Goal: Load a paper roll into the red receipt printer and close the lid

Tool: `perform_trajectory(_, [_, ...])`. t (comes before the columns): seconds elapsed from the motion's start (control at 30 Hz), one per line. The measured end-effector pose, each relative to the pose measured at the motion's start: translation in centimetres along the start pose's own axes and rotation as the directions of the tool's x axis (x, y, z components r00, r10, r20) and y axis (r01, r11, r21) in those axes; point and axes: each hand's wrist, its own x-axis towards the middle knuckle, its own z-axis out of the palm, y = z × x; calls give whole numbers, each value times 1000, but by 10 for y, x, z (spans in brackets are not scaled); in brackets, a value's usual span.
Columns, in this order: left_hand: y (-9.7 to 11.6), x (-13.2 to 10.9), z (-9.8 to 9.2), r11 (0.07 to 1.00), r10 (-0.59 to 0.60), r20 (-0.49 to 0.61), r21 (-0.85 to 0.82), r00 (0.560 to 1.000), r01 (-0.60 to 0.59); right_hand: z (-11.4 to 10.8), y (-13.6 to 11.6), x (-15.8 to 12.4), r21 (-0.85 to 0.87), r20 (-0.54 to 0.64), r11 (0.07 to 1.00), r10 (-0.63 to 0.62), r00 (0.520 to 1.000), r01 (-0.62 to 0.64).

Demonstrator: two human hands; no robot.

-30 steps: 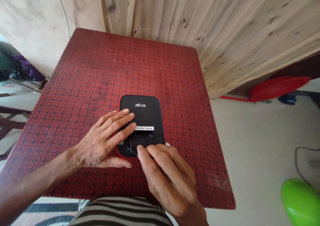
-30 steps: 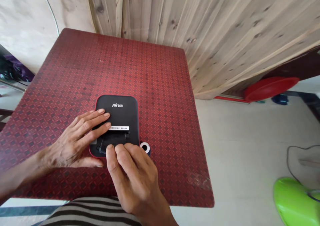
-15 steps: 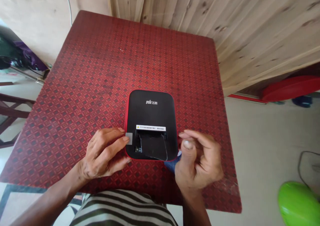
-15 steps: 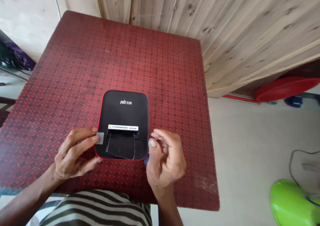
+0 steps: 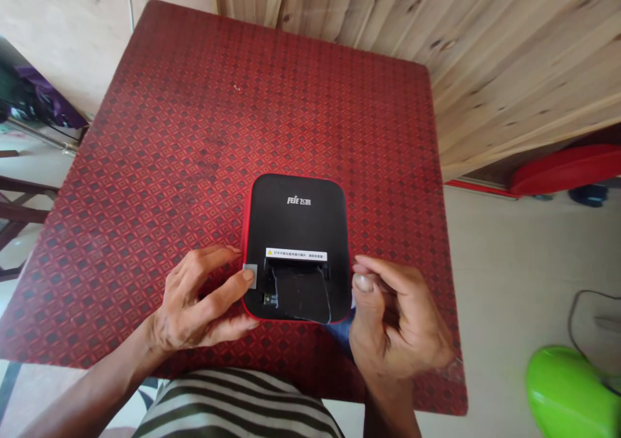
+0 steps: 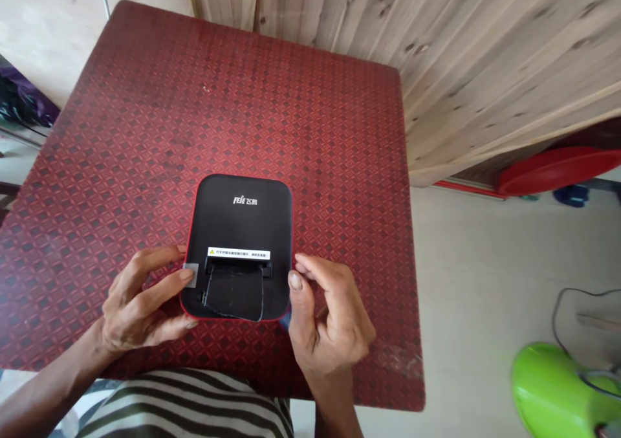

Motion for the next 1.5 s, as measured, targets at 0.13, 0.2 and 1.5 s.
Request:
perform_trajectory(0.13, [2,7,0,999,-32,-19,17,999,32,-7,5,5,30,-32,999,32,999,-31])
perform_trajectory(0.2, [3,11,0,999,-34,-21,2,999,34,-10,7,9,51,-47,998,51,998,-48])
perform_trajectory(1.5, [3,3,-1,996,-58,15,-74,998,59,0,-52,92,17,621,920,-316,718,390])
